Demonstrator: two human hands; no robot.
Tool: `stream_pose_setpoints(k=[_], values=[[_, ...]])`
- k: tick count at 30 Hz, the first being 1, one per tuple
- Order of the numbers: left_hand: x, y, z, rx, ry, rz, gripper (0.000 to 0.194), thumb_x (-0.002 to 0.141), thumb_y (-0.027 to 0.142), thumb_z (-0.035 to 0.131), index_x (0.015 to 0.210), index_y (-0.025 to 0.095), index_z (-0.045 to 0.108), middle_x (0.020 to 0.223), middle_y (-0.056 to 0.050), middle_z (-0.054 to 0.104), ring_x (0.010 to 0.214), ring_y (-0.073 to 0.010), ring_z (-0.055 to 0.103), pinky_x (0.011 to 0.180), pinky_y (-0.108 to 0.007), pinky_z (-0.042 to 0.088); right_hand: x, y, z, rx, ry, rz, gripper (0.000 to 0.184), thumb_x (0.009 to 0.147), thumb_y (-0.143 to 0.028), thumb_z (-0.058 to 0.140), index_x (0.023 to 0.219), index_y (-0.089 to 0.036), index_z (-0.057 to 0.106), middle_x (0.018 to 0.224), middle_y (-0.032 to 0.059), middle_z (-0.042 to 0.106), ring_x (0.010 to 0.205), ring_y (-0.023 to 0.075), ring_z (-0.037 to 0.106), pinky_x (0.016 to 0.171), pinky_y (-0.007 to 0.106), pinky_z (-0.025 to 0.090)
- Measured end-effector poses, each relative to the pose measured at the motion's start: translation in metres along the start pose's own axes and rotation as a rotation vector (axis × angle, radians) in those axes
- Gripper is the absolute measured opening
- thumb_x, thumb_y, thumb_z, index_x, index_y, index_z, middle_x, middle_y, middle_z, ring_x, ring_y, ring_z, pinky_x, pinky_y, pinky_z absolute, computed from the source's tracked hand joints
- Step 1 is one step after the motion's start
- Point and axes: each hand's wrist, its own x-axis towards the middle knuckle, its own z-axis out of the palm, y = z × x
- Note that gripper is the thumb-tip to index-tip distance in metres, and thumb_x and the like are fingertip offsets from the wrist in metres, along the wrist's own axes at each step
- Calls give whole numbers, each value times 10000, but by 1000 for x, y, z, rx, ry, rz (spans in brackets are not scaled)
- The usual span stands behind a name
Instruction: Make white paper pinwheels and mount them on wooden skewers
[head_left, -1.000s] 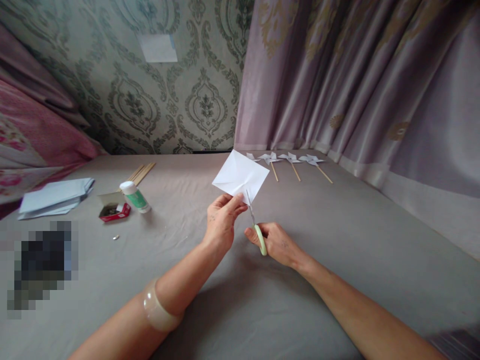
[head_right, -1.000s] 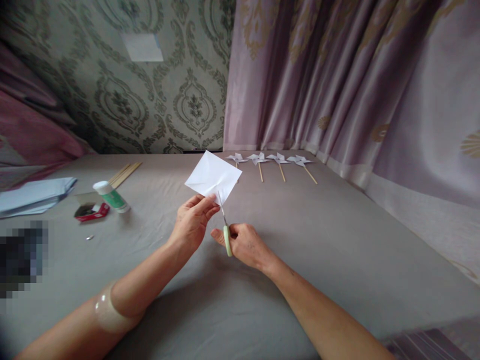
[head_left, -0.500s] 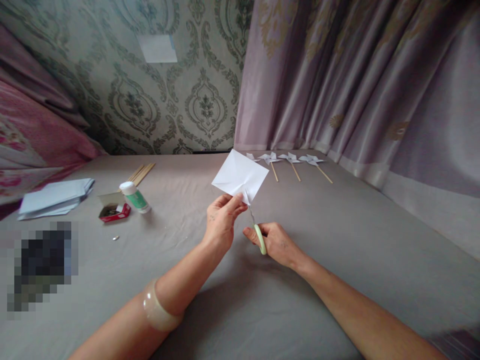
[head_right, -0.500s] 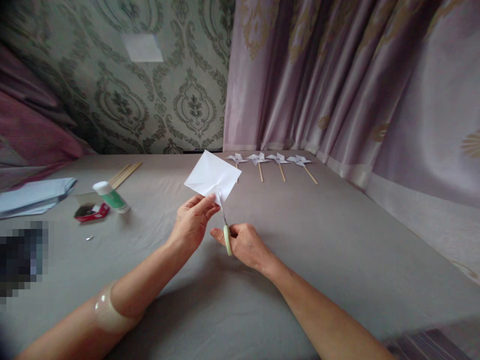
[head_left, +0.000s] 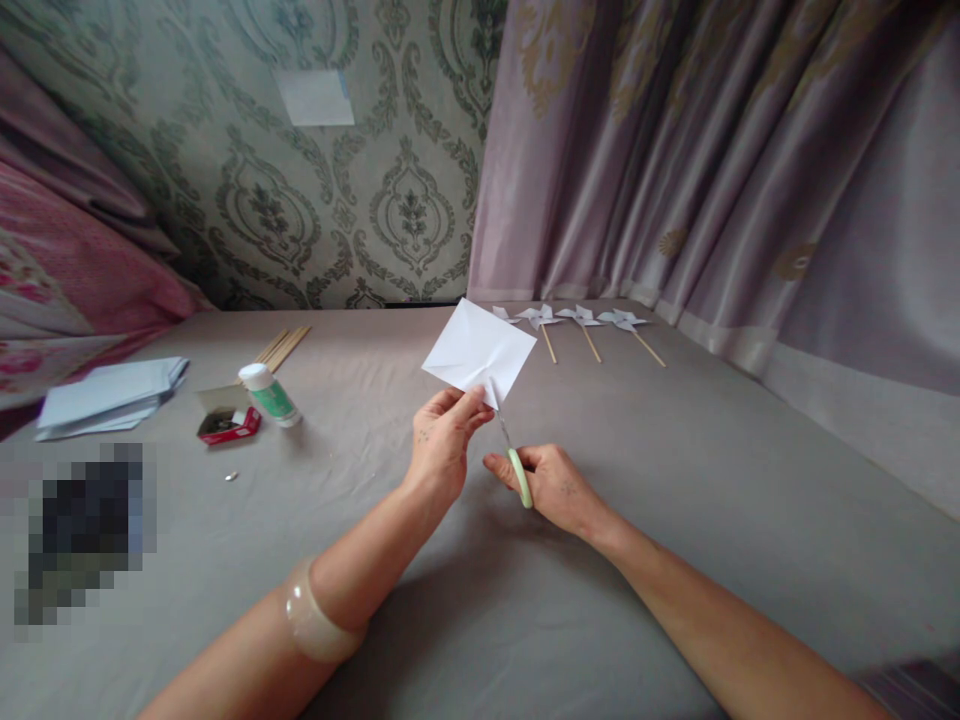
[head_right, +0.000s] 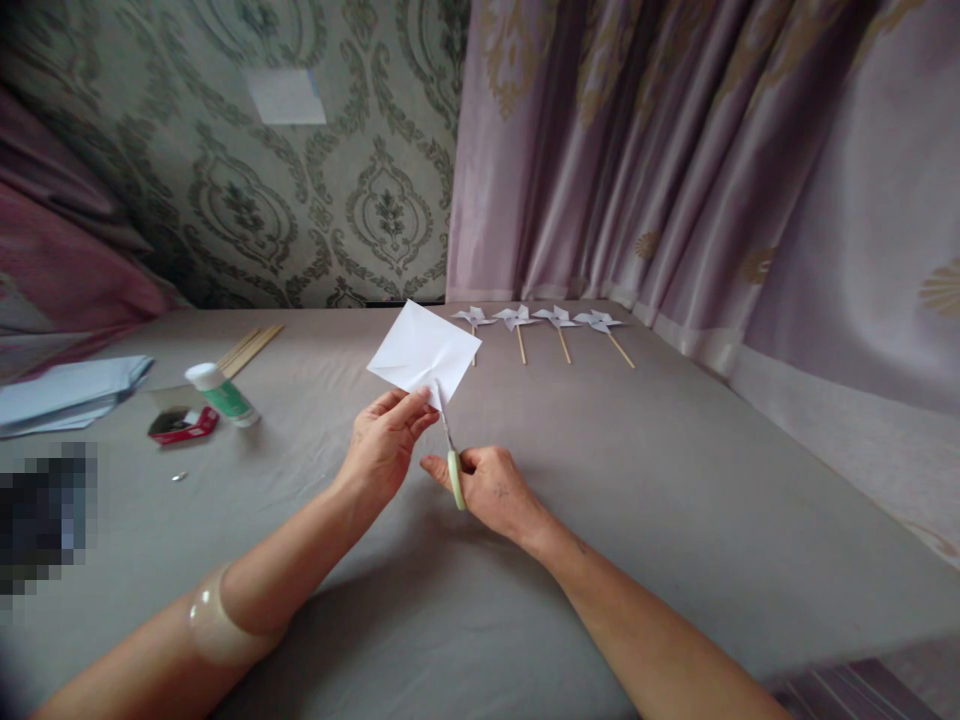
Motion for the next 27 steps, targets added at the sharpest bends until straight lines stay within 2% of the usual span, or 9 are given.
stream_pose_setpoints(k=[19,27], values=[[-4,-7,-1,35,-81,-9,230,593,268,784,600,124,605,589,1,606,565,-80,562,618,-218,463,2,-1,-1,59,35,2,492,707,-589,617,516,-167,449,522,-52,317,519,76,273,467,234,220],[-4,-5,-1,46,-71,-9,246,582,276,789,592,127,594,587,2,599,565,-83,557,627,-231,462,2,0,-1,21,47,-3,498,727,-575,597,502,-176,402,531,-49,293,526,77,269,469,234,214]])
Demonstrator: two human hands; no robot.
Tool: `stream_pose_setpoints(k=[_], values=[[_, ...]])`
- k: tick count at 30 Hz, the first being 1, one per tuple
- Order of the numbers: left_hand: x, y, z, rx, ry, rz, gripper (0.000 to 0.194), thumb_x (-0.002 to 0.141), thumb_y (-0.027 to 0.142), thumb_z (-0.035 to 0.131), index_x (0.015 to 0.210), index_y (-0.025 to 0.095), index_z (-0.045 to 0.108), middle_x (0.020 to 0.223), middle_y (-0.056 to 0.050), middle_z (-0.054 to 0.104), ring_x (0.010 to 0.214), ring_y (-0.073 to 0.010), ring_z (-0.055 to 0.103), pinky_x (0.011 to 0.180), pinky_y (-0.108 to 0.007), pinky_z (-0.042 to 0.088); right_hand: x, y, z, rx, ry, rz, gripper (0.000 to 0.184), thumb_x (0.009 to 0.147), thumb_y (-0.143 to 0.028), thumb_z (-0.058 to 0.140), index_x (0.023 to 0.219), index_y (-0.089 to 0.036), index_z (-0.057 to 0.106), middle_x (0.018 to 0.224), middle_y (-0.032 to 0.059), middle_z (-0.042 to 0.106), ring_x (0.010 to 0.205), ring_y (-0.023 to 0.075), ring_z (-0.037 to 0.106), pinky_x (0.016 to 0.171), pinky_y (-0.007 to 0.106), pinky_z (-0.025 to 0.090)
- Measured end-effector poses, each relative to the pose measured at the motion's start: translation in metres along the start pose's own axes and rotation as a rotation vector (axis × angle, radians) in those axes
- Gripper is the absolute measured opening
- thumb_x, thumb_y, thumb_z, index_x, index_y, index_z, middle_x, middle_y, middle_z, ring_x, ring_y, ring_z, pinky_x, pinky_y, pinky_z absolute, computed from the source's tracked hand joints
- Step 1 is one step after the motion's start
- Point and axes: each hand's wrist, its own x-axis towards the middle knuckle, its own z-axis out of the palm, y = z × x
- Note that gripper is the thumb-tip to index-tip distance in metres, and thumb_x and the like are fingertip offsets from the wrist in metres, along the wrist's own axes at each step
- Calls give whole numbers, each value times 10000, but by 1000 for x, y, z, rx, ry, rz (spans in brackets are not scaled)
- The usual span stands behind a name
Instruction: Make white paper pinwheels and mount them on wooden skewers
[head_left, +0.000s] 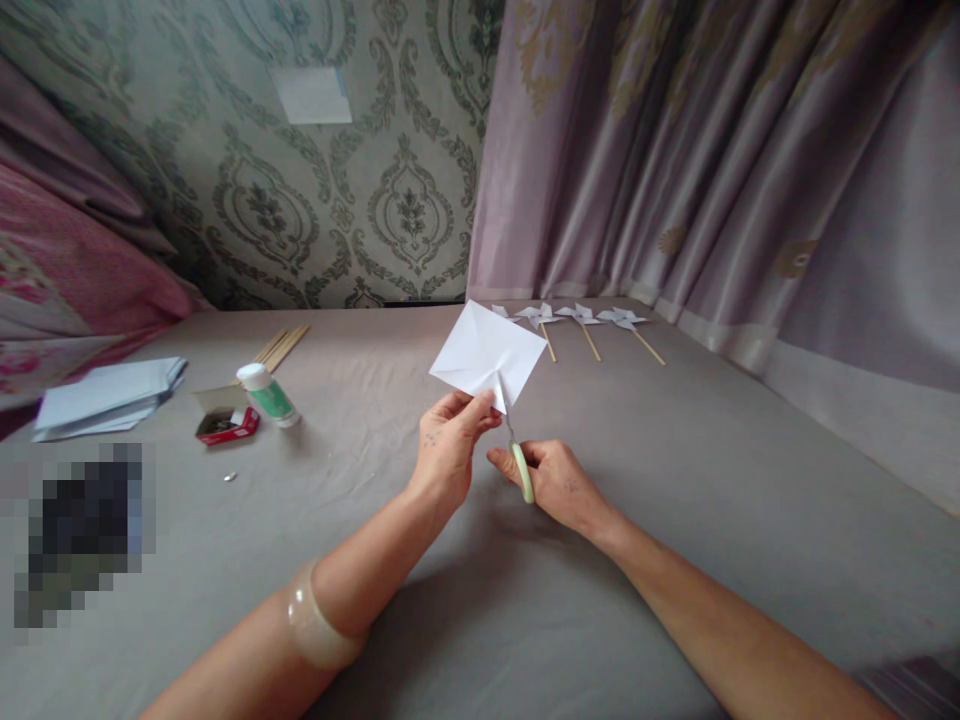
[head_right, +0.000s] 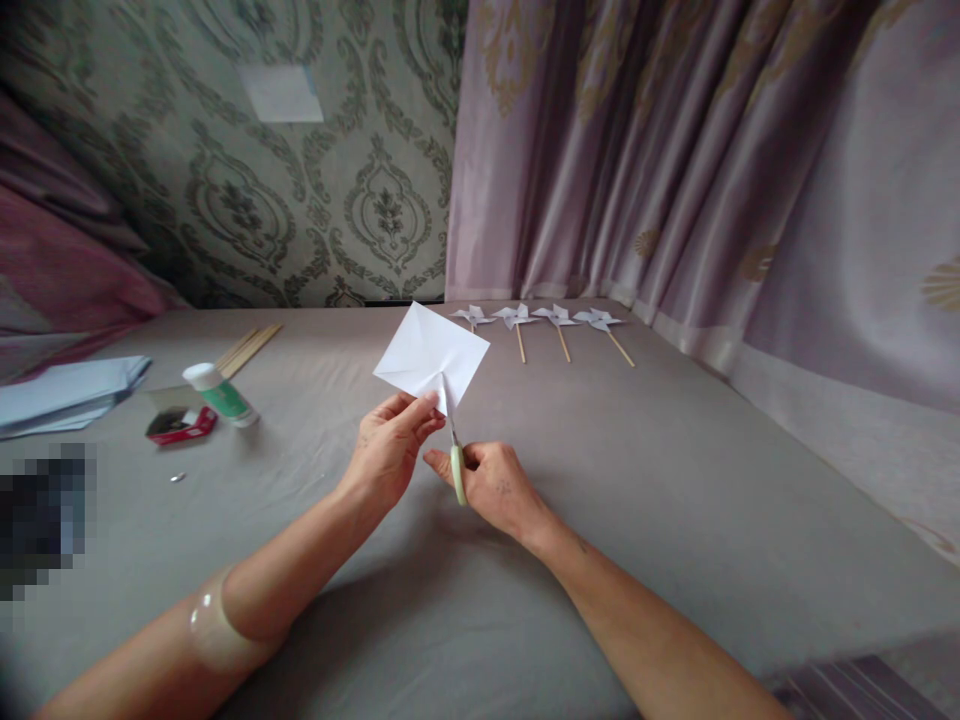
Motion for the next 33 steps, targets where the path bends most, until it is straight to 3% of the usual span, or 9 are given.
stream_pose_setpoints(k=[28,33], values=[[1,-1,-1,-33,10,-14,233,584,247,785,580,121,590,582,2,588,580,-81,555,641,-225,470,1,1,1,-58,32,2,536,710,-621,588,487,-183,374,524,-48,272,526,80,264,472,239,211],[5,4,-3,-20,44,19,239,578,262,773,570,132,572,585,10,569,586,-79,541,632,-218,459,-4,-6,0,-54,-85,20,479,730,-590,593,539,-170,463,527,-48,350,531,86,313,486,231,255]])
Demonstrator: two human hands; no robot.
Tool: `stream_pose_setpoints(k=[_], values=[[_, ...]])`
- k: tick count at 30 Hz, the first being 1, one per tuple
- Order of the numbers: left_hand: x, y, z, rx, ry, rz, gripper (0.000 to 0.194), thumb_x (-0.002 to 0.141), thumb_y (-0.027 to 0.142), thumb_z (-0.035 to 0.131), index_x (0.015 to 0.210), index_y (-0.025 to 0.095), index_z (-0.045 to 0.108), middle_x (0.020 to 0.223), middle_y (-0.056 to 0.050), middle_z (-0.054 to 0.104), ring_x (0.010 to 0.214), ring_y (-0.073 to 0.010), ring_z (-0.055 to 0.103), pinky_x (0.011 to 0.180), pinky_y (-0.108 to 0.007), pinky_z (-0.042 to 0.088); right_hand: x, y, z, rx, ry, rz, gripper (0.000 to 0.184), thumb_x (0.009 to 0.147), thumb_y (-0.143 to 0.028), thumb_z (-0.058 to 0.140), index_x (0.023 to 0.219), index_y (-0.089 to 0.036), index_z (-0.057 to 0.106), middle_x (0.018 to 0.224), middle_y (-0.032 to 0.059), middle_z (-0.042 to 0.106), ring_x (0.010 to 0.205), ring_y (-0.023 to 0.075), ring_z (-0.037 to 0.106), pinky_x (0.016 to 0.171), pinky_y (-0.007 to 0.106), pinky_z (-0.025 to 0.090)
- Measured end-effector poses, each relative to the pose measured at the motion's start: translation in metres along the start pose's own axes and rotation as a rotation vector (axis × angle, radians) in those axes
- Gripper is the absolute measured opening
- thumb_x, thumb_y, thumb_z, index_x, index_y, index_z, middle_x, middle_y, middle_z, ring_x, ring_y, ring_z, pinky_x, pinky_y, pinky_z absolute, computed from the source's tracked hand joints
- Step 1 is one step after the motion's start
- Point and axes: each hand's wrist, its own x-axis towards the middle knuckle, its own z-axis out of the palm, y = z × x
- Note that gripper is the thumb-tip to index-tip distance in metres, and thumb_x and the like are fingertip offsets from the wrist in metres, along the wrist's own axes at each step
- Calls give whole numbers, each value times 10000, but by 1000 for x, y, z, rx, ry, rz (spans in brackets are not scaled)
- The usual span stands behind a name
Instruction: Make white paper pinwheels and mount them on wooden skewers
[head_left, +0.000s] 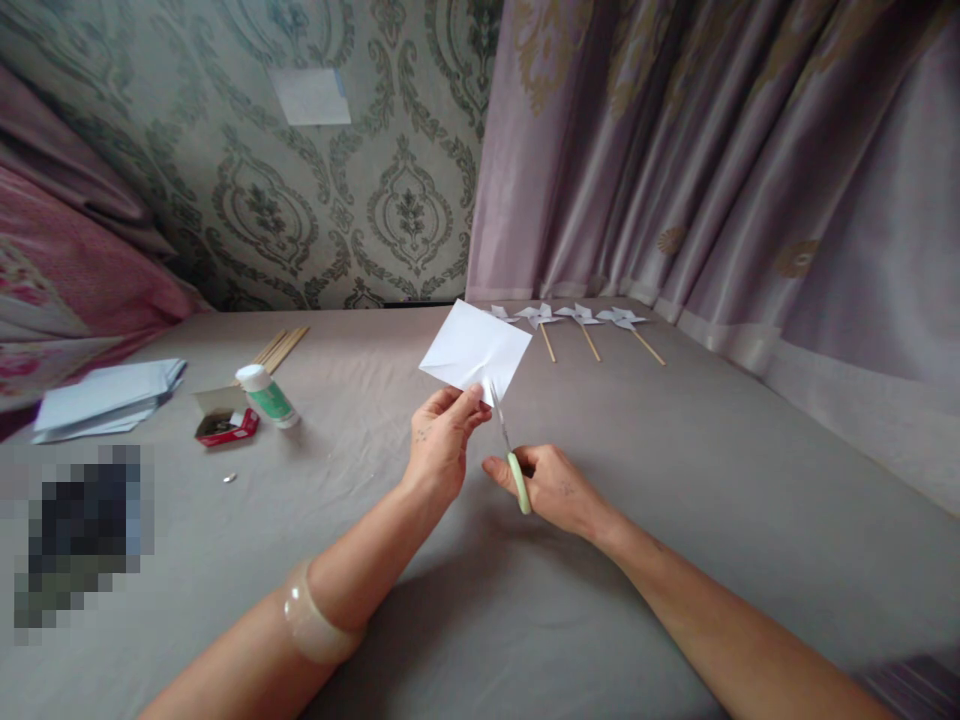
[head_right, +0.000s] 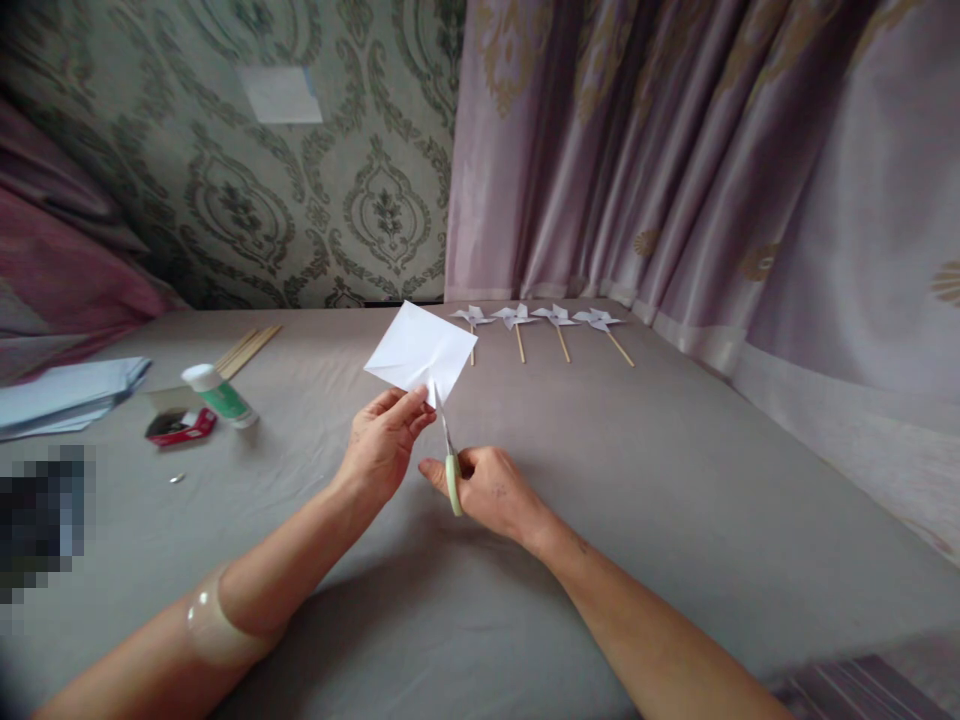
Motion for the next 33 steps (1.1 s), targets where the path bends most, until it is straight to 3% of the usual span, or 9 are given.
stream_pose_setpoints(k=[3,8,13,21,28,33], values=[[7,1,-5,1,54,30,229,553,268,758,589,148,567,580,33,536,565,-68,510,580,-198,425,-1,-1,-1,13,-23,-45,446,751,-579,585,590,-180,470,543,-53,382,536,88,336,498,229,275],[19,-7,-17,23,116,-4,190,526,252,705,580,158,549,593,39,538,557,-68,489,551,-193,390,7,2,-7,214,204,-67,482,721,-633,583,592,-192,438,543,-60,368,527,86,320,498,237,284],[24,-14,-23,17,81,-63,152,531,231,650,635,159,567,655,12,596,599,-100,544,610,-231,435,15,5,-19,403,361,-13,462,633,-604,687,716,-165,570,533,-74,385,485,76,318,472,241,282],[19,-11,-24,130,46,-52,153,515,241,658,615,165,572,600,32,563,554,-90,503,556,-209,400,15,-1,-27,508,392,4,458,567,-559,734,722,-155,586,534,-80,394,459,59,297,424,236,244],[19,-13,-27,180,27,-47,154,530,251,659,664,176,646,679,8,631,628,-114,544,550,-199,395,17,1,-27,520,383,24,441,548,-509,737,739,-135,603,591,-50,467,485,60,322,427,234,248],[18,-16,-28,192,2,-57,155,549,243,657,687,176,674,703,-5,647,630,-120,545,537,-198,389,18,5,-25,523,385,42,398,553,-470,730,734,-144,593,534,-75,417,467,61,302,431,234,241]])
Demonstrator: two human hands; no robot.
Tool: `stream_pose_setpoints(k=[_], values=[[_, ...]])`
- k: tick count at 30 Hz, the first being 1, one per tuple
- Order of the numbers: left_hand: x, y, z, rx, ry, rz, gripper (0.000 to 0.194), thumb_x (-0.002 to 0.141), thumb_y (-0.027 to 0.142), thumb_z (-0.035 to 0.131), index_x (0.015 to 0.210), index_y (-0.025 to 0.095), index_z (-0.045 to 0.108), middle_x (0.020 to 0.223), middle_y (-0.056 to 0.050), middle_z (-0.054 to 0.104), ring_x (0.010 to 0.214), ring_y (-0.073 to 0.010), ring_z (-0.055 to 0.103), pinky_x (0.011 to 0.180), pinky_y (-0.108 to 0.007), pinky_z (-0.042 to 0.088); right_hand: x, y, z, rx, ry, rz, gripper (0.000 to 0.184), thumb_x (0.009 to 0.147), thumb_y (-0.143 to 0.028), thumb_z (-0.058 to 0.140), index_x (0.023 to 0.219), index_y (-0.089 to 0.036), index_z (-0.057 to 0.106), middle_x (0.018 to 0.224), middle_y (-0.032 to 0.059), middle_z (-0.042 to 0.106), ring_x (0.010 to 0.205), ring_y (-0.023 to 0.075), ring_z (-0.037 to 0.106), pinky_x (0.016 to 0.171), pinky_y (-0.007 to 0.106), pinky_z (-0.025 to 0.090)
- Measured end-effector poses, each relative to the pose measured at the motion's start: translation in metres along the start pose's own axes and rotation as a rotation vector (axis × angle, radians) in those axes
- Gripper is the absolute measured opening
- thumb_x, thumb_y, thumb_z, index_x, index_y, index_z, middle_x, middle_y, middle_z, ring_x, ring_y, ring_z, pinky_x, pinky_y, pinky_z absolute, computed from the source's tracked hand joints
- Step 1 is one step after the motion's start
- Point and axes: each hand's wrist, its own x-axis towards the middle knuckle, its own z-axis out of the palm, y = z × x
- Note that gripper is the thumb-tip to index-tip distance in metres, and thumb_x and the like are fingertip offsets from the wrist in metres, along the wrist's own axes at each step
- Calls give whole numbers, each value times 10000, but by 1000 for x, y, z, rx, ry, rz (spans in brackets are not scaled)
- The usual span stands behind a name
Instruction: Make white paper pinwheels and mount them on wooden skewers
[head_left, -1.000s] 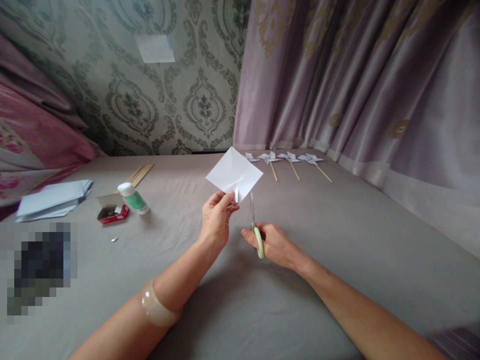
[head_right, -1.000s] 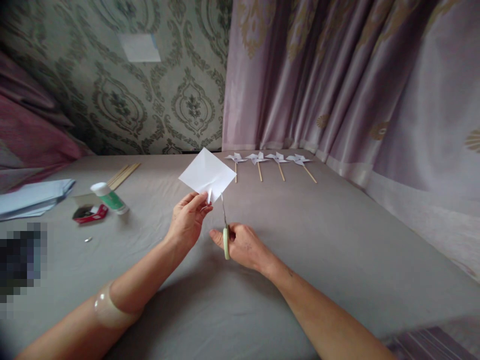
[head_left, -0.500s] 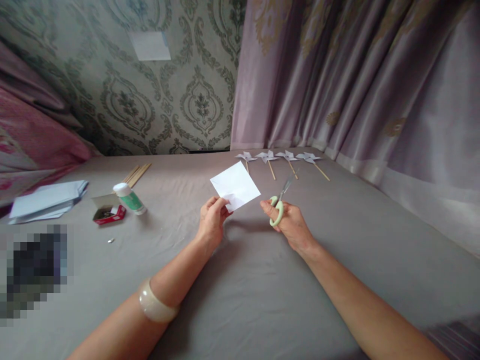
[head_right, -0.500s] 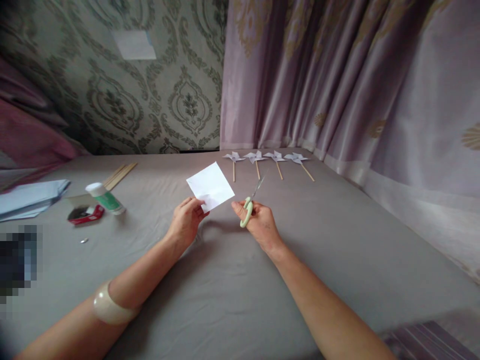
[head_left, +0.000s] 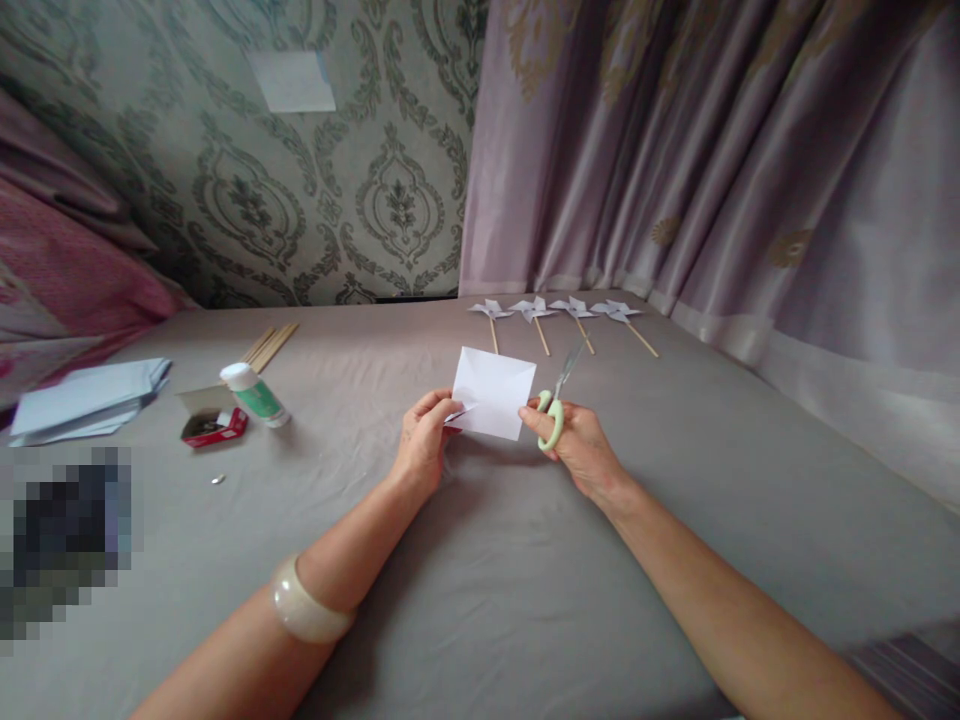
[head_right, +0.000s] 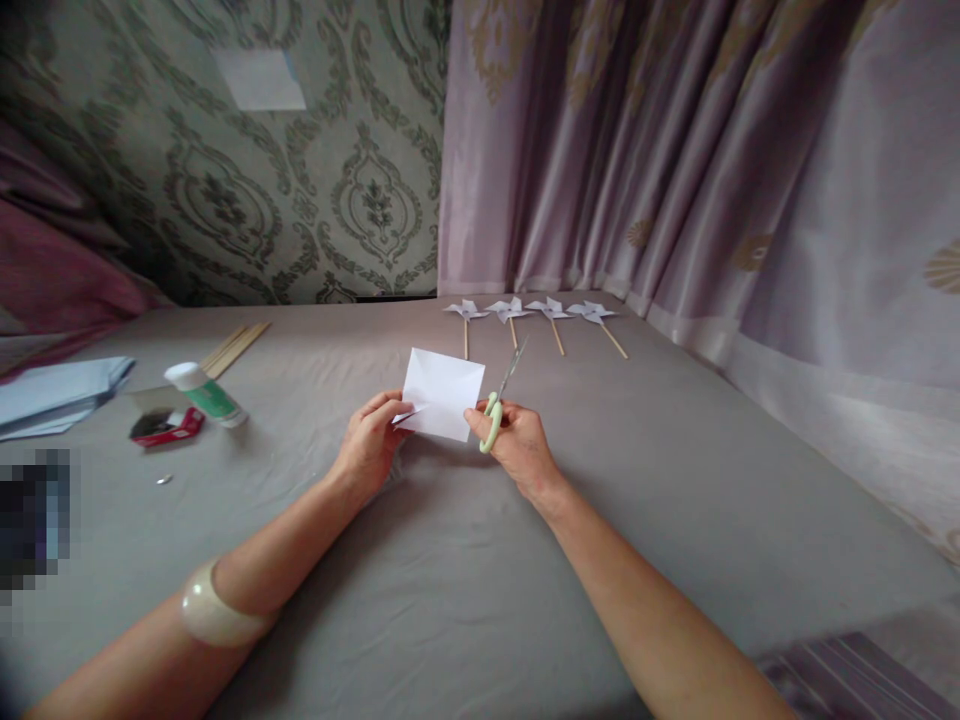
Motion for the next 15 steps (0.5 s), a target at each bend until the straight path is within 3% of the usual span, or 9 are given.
stream_pose_setpoints(k=[5,15], values=[[-1,-2,0,-5,-45,-18,174,563,258,666,709,167,682,707,-18,652,653,-140,563,560,-220,406,0,3,0,27,-25,-9,338,554,-426,718,567,-181,486,486,-89,340,459,56,275,439,232,245],[-4,-5,2,-86,-132,-84,276,568,288,769,795,153,690,819,-25,662,653,-90,548,576,-195,406,5,12,0,118,52,-53,361,546,-407,750,567,-187,465,478,-98,337,439,45,251,418,225,212]])
